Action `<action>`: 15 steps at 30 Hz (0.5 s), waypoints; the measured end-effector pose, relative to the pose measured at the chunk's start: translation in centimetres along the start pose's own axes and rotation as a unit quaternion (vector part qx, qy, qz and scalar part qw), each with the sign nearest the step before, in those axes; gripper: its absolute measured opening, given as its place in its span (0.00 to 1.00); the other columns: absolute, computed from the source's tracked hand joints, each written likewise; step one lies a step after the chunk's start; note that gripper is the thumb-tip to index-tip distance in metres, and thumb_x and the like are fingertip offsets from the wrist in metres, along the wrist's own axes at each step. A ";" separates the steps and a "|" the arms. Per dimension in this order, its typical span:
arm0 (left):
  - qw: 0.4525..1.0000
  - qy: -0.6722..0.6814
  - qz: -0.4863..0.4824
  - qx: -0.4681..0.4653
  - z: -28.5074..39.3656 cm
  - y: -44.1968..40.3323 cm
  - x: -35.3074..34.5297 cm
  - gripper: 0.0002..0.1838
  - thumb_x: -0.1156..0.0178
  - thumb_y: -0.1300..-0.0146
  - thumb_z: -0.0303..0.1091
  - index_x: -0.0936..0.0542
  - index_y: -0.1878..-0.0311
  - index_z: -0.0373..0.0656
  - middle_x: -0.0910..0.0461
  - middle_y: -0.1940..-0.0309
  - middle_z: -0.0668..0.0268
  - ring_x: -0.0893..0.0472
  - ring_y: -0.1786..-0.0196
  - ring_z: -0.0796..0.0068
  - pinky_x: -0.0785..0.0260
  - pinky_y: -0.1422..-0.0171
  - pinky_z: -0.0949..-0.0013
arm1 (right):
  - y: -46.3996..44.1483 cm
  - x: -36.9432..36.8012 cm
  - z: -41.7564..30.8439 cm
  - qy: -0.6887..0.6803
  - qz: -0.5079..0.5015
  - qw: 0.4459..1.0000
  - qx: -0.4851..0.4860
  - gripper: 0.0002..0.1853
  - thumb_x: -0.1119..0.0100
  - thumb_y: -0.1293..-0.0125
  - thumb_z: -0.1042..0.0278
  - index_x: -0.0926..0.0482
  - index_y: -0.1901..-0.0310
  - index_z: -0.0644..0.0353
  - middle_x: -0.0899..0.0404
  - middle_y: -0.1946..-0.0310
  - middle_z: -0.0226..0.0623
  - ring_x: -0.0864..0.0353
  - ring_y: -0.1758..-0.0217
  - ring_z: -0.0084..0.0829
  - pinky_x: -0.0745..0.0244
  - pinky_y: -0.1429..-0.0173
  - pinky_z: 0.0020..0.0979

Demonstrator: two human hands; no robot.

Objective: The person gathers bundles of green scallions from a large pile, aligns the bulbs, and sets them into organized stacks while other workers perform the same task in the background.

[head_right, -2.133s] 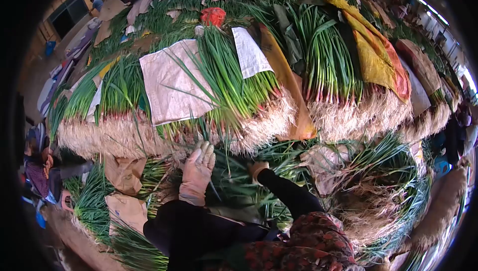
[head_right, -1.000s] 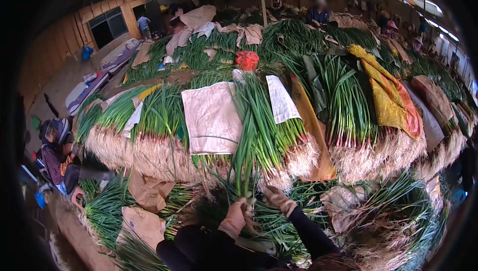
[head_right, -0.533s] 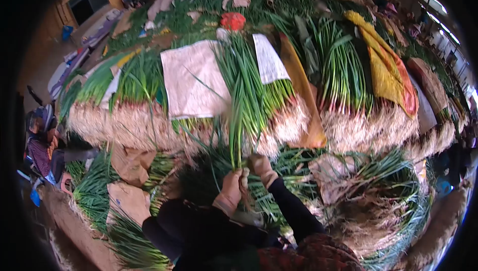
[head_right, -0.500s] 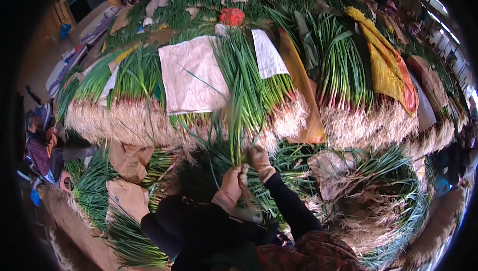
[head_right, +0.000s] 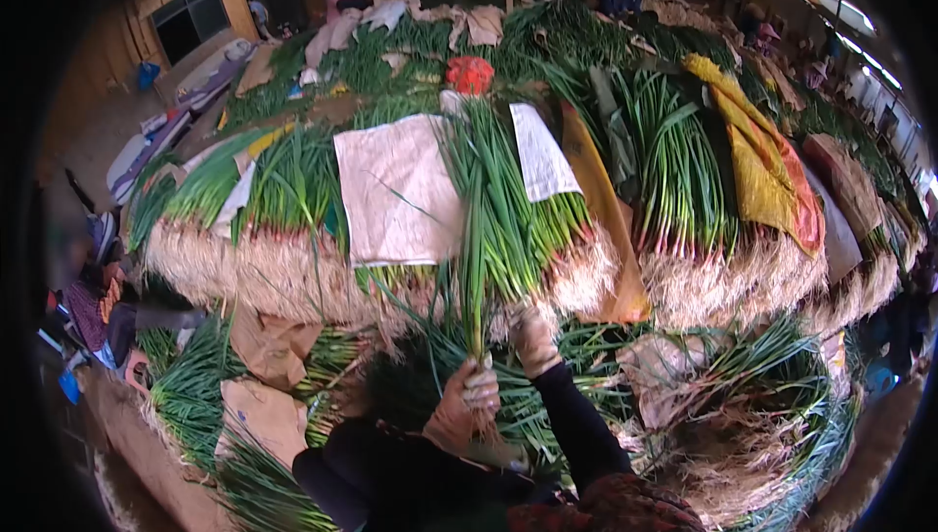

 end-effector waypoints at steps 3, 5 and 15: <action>0.997 -0.006 -0.055 0.045 -1.1 -1.1 -1.5 0.20 0.56 0.31 0.50 0.23 0.57 0.43 0.41 0.87 0.78 0.42 0.86 0.89 0.46 0.83 0.82 | 3.9 -3.0 -6.3 -0.307 -0.234 0.849 -0.360 0.12 0.47 0.33 0.61 0.23 0.54 0.58 0.22 0.68 0.25 0.25 0.67 0.17 0.30 0.67 0.20; 0.984 -0.044 0.173 0.018 -1.5 -0.5 -0.8 0.21 0.57 0.31 0.52 0.24 0.64 0.44 0.43 0.89 0.78 0.43 0.88 0.86 0.47 0.83 0.79 | 4.1 -3.2 -5.6 -0.284 -0.272 0.881 -0.265 0.18 0.45 0.35 0.53 0.23 0.54 0.59 0.27 0.74 0.23 0.30 0.75 0.17 0.32 0.73 0.21; 0.946 -0.079 0.314 -0.029 -1.3 -0.2 4.4 0.19 0.60 0.31 0.48 0.35 0.77 0.52 0.48 0.89 0.79 0.46 0.89 0.84 0.53 0.84 0.76 | 4.7 -2.6 0.4 -0.078 -0.298 0.932 -0.190 0.14 0.46 0.34 0.59 0.22 0.57 0.63 0.21 0.69 0.29 0.27 0.70 0.22 0.30 0.66 0.28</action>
Point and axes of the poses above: each hand's wrist, its own y-axis away from the middle knuckle, its own x-axis out of the back of the hand, z = x × y, the point moved 4 cm from there along -y, towards the middle knuckle
